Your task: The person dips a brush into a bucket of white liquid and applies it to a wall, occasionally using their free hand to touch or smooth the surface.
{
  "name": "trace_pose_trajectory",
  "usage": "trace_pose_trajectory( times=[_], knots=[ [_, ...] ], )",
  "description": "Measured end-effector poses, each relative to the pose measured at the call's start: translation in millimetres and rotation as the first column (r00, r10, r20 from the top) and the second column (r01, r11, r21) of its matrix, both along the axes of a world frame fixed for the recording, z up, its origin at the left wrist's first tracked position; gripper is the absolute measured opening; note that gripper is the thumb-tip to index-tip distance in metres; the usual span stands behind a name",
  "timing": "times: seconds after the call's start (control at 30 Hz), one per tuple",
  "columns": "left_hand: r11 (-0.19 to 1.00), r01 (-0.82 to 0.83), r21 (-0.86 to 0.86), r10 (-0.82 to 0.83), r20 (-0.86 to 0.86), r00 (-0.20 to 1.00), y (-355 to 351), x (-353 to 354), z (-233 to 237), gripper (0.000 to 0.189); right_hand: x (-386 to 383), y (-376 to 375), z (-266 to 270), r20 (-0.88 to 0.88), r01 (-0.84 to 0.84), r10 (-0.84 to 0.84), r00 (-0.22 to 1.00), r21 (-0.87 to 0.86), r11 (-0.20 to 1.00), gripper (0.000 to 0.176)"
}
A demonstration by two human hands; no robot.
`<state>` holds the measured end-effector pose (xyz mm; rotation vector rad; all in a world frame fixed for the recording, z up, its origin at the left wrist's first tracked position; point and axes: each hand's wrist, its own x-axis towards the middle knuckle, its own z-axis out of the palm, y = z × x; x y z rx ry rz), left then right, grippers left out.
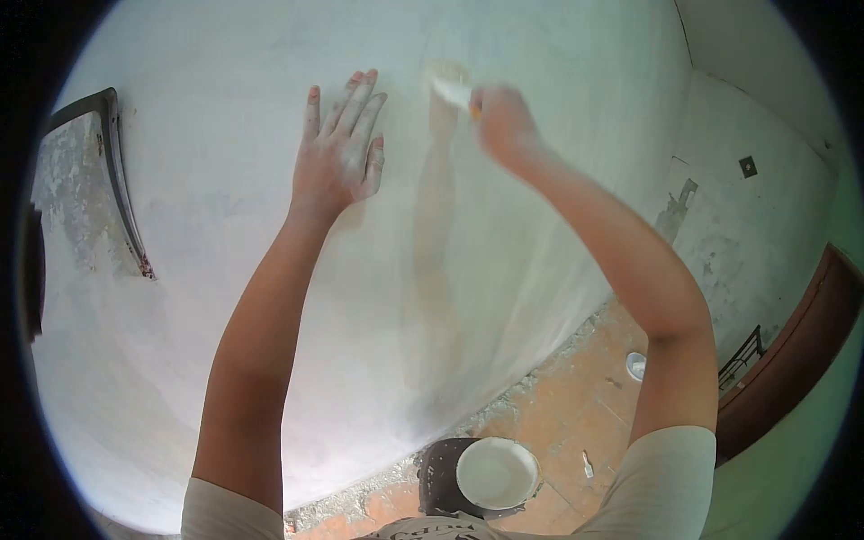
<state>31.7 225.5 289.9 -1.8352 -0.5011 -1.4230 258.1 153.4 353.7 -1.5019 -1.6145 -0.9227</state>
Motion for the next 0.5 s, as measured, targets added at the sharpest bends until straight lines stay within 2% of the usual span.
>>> trace_pose_trajectory(
  times=[0.1,0.13,0.2,0.23,0.3,0.37,0.43,0.5],
  knots=[
    [0.999,-0.047,-0.001,0.047,0.054,0.997,-3.9,-1.6,1.3,0.043,5.5,-16.4,-52.7,-0.107,0.020,-0.061,0.992,-0.343,0.939,0.008],
    [0.999,-0.042,-0.006,0.043,0.054,0.998,-3.3,-0.8,0.5,0.043,9.8,-20.2,-64.4,-0.107,0.025,-0.066,0.992,-0.348,0.937,0.008],
    [0.998,-0.059,0.011,0.058,0.030,0.998,-1.9,-0.6,0.6,0.043,17.9,-27.1,-79.1,-0.077,-0.022,-0.025,0.997,-0.562,0.827,0.011],
    [0.998,-0.056,0.010,0.055,0.029,0.998,-1.9,-0.7,0.2,0.043,21.8,-27.6,-75.8,-0.078,-0.020,-0.029,0.997,-0.563,0.826,0.011],
    [0.998,-0.057,0.007,0.057,0.028,0.998,-1.6,-1.5,-0.7,0.044,30.3,-20.6,-54.1,0.147,0.116,-0.032,0.989,-0.605,0.788,0.016],
    [0.998,-0.066,0.010,0.066,0.018,0.998,-0.4,-1.0,-0.4,0.044,46.2,-8.7,-14.0,0.248,0.089,0.047,0.968,-0.507,0.858,0.021],
    [0.997,-0.080,0.013,0.080,0.012,0.997,0.1,-1.2,-1.5,0.044,37.9,-7.9,37.9,0.343,0.158,-0.010,0.939,-0.406,0.900,0.023],
    [0.998,-0.061,0.021,0.061,-0.005,0.998,0.6,0.3,-0.4,0.043,29.5,-6.0,86.0,0.289,0.130,-0.043,0.956,-0.290,0.948,0.024]
  ],
)
